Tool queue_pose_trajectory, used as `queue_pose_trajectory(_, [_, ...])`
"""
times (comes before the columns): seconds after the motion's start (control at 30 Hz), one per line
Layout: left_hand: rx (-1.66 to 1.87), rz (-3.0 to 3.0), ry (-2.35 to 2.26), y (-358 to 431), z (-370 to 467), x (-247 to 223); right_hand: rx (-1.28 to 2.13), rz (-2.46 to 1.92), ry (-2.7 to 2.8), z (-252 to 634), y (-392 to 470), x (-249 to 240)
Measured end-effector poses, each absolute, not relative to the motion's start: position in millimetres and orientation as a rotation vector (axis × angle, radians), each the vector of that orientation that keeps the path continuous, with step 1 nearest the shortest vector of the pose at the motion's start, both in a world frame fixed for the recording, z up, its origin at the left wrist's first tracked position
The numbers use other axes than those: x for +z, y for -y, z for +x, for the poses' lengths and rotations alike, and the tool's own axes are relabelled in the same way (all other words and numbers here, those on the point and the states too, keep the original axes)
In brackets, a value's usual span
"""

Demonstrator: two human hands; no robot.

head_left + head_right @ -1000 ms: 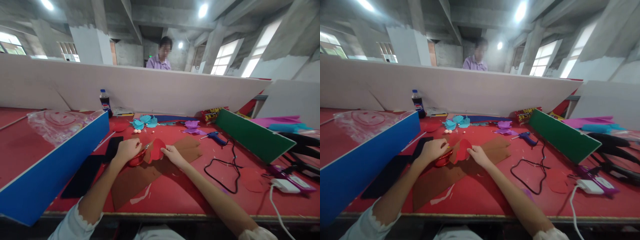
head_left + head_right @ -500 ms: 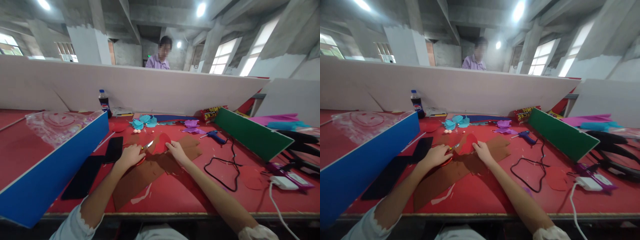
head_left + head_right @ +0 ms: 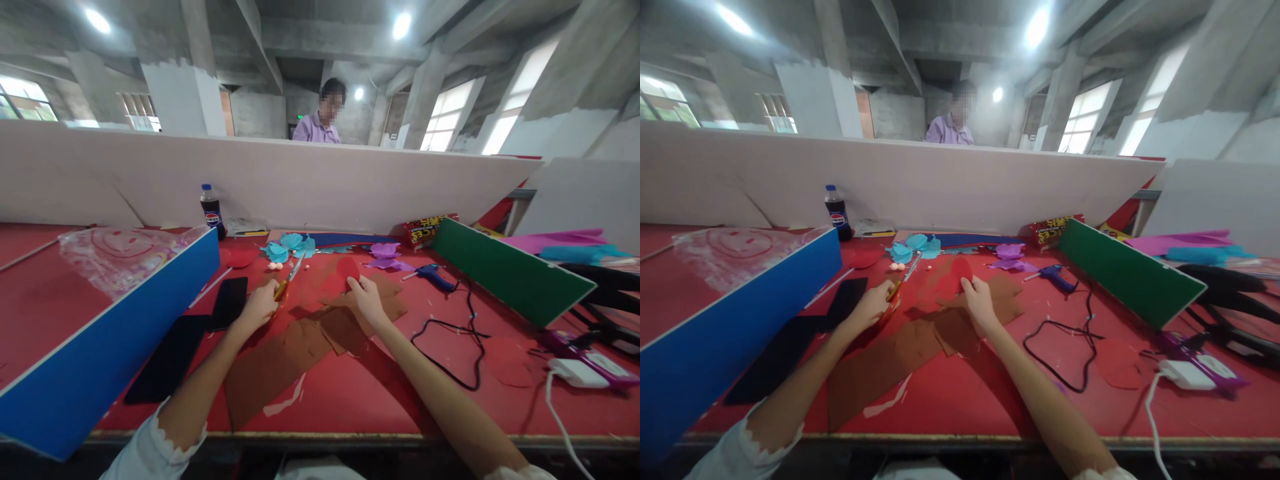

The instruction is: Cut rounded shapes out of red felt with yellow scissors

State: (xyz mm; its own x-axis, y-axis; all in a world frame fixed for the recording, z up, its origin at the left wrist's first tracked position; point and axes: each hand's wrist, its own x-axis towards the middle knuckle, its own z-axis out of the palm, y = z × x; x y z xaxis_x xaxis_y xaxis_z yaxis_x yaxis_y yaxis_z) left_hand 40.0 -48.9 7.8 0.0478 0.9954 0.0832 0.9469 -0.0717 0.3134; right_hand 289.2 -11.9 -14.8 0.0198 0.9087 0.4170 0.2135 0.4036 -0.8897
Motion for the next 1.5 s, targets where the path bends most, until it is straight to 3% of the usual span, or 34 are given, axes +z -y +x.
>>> queue_pose_trajectory(0.13, [0.602,2.197,-1.936,52.7,41.6,11.4,0.661,-1.068,1.445,295.3,8.7,-12.6])
queue_pose_trajectory(0.8, [0.452,2.488,-1.526,66.1,49.2,16.8,0.665,-0.88,1.359,298.3,17.4,6.8])
queue_pose_trajectory(1.5, [0.363,2.539,-1.647,68.1,54.0,18.7,0.69,-0.892,1.311,298.1,16.0,3.9])
